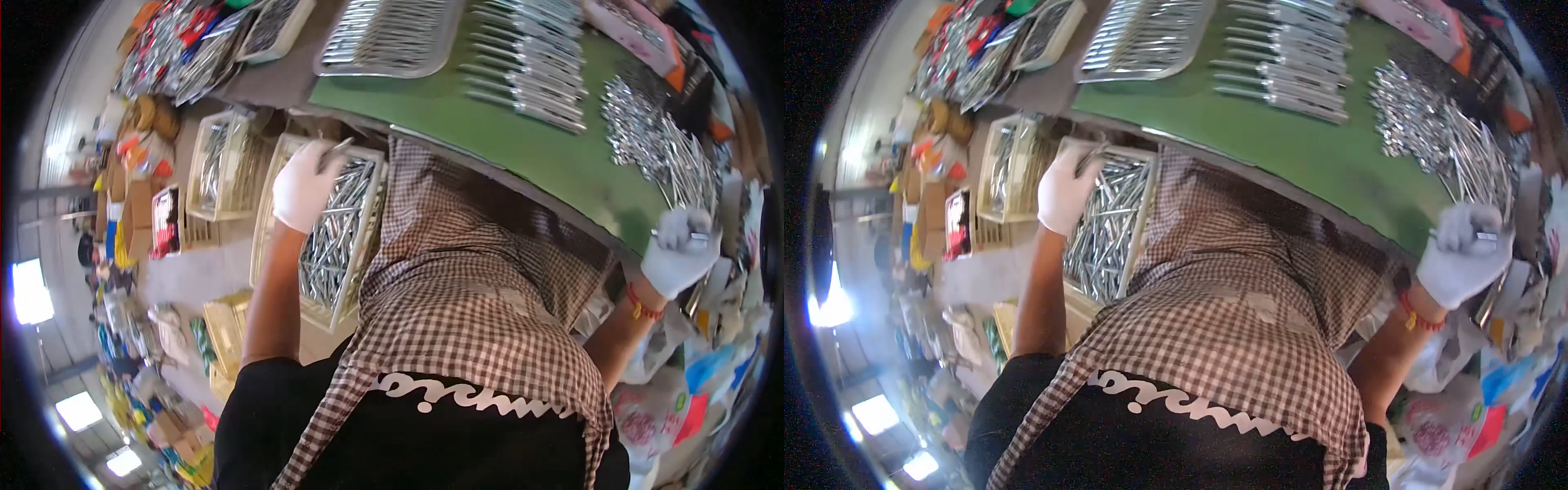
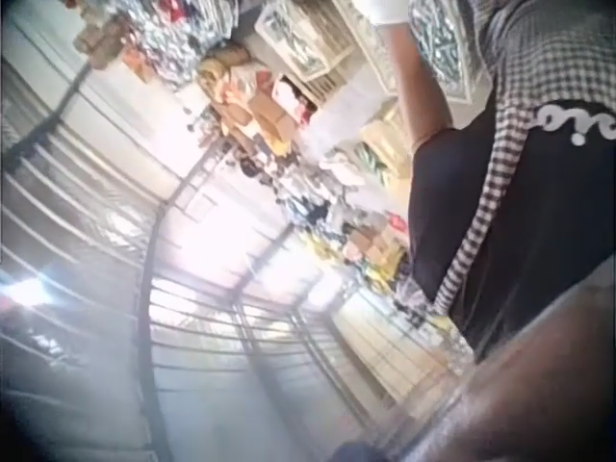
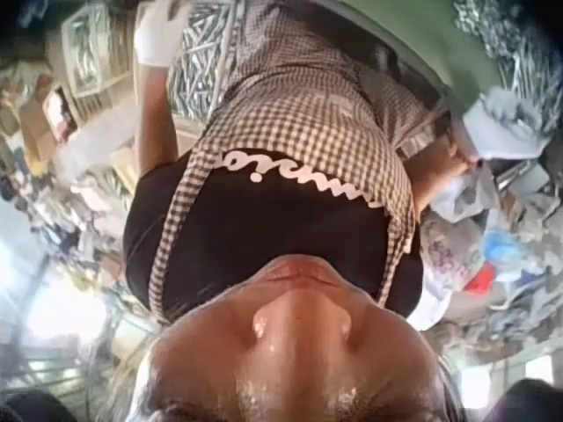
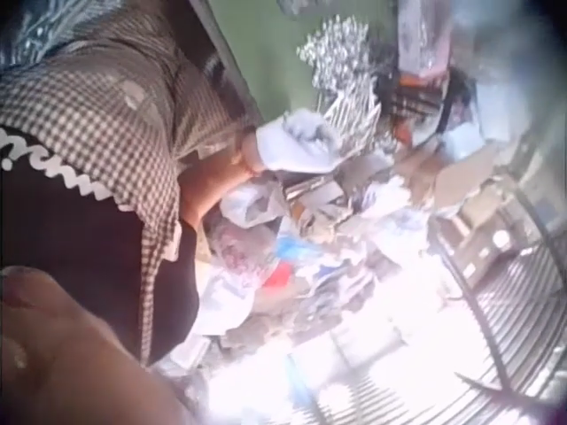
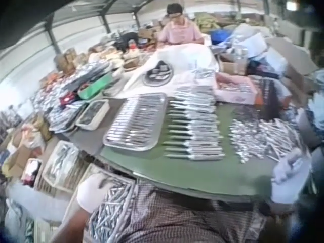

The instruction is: The recorder is assembling small metal components by inserting pins and plastic fittings into metal rails.

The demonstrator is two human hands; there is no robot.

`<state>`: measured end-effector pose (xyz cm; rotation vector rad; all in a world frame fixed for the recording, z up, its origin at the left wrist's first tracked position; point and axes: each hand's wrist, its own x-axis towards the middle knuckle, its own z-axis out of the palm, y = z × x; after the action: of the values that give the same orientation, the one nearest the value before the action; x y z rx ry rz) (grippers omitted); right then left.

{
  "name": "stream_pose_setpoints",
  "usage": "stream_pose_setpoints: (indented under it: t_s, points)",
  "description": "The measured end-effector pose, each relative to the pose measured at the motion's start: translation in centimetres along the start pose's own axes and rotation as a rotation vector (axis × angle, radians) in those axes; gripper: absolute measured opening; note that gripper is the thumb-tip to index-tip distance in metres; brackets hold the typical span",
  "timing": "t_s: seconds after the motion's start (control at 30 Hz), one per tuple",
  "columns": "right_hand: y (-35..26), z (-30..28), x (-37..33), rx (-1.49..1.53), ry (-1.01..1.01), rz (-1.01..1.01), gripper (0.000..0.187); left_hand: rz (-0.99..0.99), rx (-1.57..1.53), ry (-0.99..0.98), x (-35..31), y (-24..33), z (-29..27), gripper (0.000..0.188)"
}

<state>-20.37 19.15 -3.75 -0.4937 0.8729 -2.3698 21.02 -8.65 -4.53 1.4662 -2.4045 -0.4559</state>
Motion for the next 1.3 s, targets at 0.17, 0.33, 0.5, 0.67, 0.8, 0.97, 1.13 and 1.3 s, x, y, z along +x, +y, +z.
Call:
stream_pose_setpoints:
  t_s: [0.17,0.33,0.5,0.67,0.8,0.97,1.13,1.3]
  points:
    - [0.5,-0.7,-0.3,0.011,0.027,0.045,0.038,-0.316,0.261,-0.286,-7.0,-13.2,0.9,0.036]
    - [2.0,-1.0,-0.6,-0.162,0.199,0.028,0.028,0.003,0.184,0.100,-2.0,-4.3,1.2,0.022]
    - [3.3,2.3,-1.9,-1.452,0.082,-0.165,0.025,0.726,-0.063,0.207,3.2,11.1,1.9,0.019]
    - [3.5,4.7,-2.3,-1.740,-0.090,-0.137,0.031,0.978,-0.087,0.278,6.7,19.0,4.7,0.019]
    - [5.7,7.6,-1.7,-1.761,-0.187,-0.137,0.036,0.997,-0.075,0.101,7.8,19.8,7.0,0.015]
    - [9.4,9.6,-0.8,-1.890,-0.274,-0.118,0.024,0.978,-0.059,0.092,7.7,20.0,7.8,0.017]
    - [8.8,8.3,-1.8,-1.888,-0.265,-0.140,0.012,0.956,0.013,0.039,7.5,19.1,8.0,0.019]
    - [5.7,4.2,-0.7,-2.005,-0.063,-0.266,0.010,0.981,-0.171,0.010,6.5,19.0,8.0,0.026]
